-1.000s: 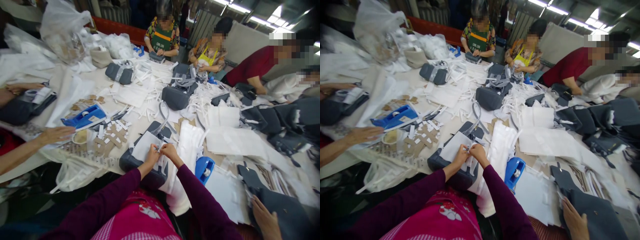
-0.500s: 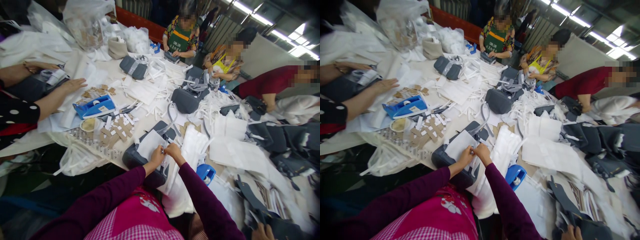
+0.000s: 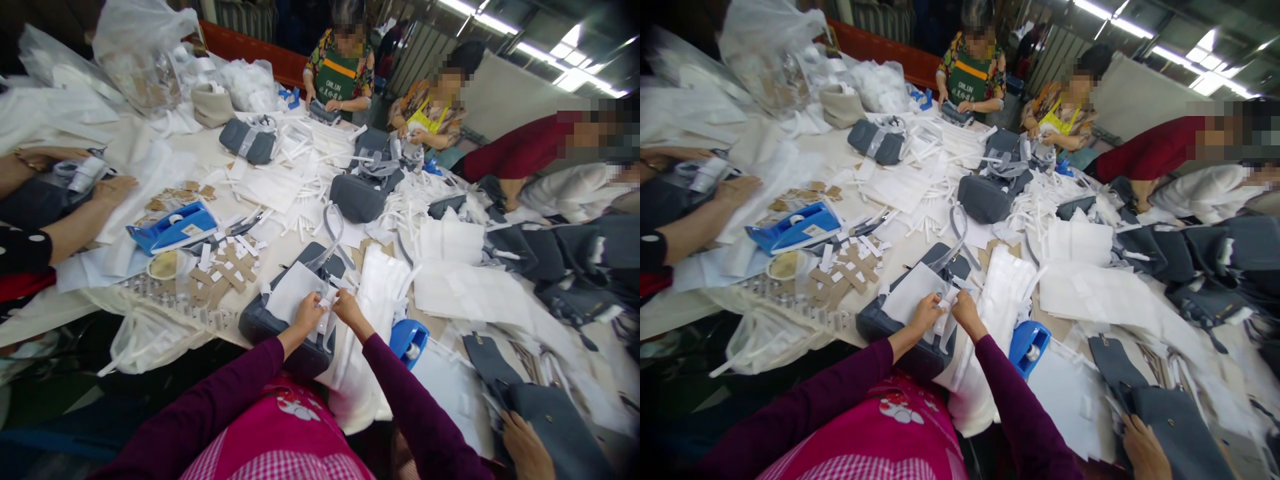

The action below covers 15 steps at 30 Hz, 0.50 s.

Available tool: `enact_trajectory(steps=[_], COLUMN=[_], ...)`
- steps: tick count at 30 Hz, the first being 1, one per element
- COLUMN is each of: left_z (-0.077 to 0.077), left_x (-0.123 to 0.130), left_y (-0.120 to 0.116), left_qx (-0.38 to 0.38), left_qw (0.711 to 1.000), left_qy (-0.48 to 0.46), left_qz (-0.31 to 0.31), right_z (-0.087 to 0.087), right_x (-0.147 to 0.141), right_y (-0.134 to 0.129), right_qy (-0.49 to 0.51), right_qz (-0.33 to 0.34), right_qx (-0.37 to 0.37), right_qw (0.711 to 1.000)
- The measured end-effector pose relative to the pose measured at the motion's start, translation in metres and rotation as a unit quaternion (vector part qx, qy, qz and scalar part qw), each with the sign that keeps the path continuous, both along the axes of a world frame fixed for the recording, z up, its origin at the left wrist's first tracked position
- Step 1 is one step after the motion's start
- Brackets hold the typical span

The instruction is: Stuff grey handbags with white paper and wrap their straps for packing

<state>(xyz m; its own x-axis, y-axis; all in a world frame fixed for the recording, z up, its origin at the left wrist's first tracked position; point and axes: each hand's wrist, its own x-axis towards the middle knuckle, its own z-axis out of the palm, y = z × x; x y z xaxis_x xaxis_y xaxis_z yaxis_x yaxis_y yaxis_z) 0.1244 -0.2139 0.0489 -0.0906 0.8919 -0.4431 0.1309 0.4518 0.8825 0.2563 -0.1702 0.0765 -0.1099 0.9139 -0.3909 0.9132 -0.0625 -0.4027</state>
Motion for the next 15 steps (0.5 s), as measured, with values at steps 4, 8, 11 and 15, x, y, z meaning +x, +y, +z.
enact_trajectory(steps=[4, 8, 11, 15], left_z=[-0.001, -0.001, -0.001, -0.001], left_x=[0.001, 0.001, 0.001, 0.001], left_y=[0.001, 0.001, 0.0, -0.004], left_qx=[0.011, 0.023, 0.025, 0.023], left_qw=[1.0, 0.999, 0.999, 0.997], left_qy=[-0.012, -0.028, -0.043, -0.069], left_qz=[-0.002, -0.006, -0.007, -0.017], right_z=[-0.015, -0.019, -0.017, -0.014], right_x=[-0.005, -0.002, 0.001, -0.006], right_y=[-0.006, -0.015, -0.025, -0.039], right_qy=[0.069, 0.155, 0.235, 0.328], right_qz=[-0.078, -0.165, -0.225, -0.264], right_qx=[0.014, 0.023, 0.026, 0.008], right_qw=[0.994, 0.974, 0.945, 0.907])
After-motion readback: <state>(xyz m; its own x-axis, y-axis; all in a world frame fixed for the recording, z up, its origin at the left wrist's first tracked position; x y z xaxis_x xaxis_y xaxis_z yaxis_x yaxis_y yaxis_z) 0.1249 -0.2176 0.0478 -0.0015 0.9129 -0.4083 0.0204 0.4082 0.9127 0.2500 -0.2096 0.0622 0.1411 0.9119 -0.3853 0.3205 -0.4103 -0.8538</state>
